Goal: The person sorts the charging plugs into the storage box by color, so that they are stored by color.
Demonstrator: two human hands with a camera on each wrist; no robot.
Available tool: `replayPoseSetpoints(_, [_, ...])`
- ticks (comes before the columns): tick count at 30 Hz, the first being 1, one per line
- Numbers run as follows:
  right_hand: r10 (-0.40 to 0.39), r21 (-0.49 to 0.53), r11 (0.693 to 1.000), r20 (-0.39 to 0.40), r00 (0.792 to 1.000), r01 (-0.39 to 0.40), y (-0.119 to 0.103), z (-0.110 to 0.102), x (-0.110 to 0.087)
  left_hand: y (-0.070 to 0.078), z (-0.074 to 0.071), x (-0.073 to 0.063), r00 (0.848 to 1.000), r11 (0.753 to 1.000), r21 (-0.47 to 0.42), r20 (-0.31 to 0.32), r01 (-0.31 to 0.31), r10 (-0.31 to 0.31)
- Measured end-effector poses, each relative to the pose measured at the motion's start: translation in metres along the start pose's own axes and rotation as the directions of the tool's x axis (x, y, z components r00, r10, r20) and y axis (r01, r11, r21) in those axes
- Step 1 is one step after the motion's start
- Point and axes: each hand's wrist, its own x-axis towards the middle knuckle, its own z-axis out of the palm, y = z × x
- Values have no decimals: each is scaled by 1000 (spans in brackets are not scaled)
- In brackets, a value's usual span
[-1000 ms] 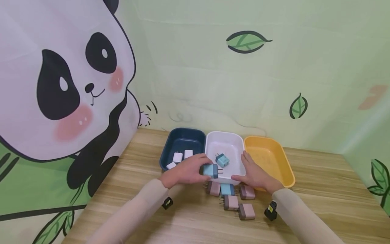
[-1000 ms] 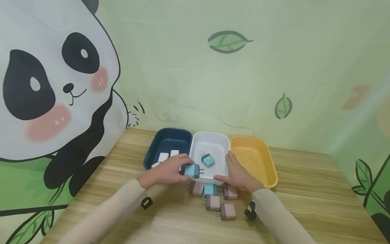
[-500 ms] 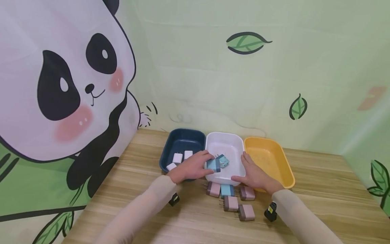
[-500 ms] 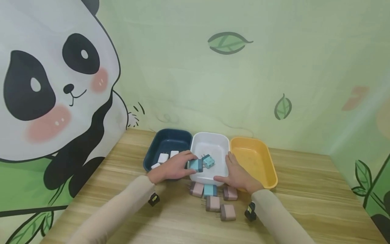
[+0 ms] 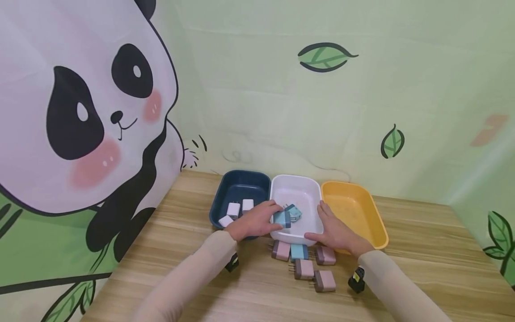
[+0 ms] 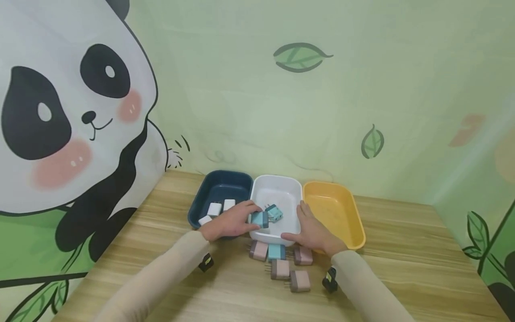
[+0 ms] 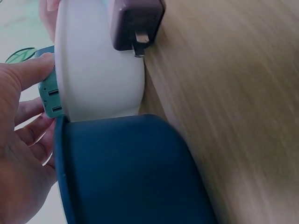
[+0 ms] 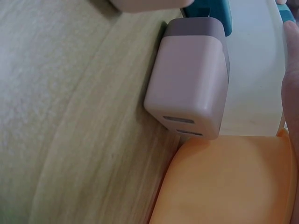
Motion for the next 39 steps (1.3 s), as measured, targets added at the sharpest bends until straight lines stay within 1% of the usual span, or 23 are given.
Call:
replayPoseSetpoints(4, [13, 4, 1000, 6, 1000, -13, 0, 0, 0, -3, 3, 2, 1000, 1000, -17, 6, 23, -23])
replayPoseSetpoints(9, [12, 5, 1000, 17, 1000, -12, 0, -1, 1, -8, 7, 5, 999, 998, -45, 6, 37, -36])
replayPoseSetpoints(14, [5, 8, 1000, 31, 999, -6, -2, -5, 0, -8, 5, 5, 999, 997, -58, 16, 53, -52])
replayPoseSetpoints(23, [-1, 9, 1000, 44, 999, 1, 1, -6, 0, -9, 5, 5, 999, 998, -49, 23, 39, -38])
replayPoseSetpoints(30, [-19, 24, 1000, 40, 999, 18, 4, -10, -2, -9, 5, 6, 999, 998, -39, 22, 42, -41])
replayPoseSetpoints(39, [-19, 30, 999, 64, 998, 17, 6, -12, -5, -8, 5, 7, 998, 998, -24, 40, 55, -54])
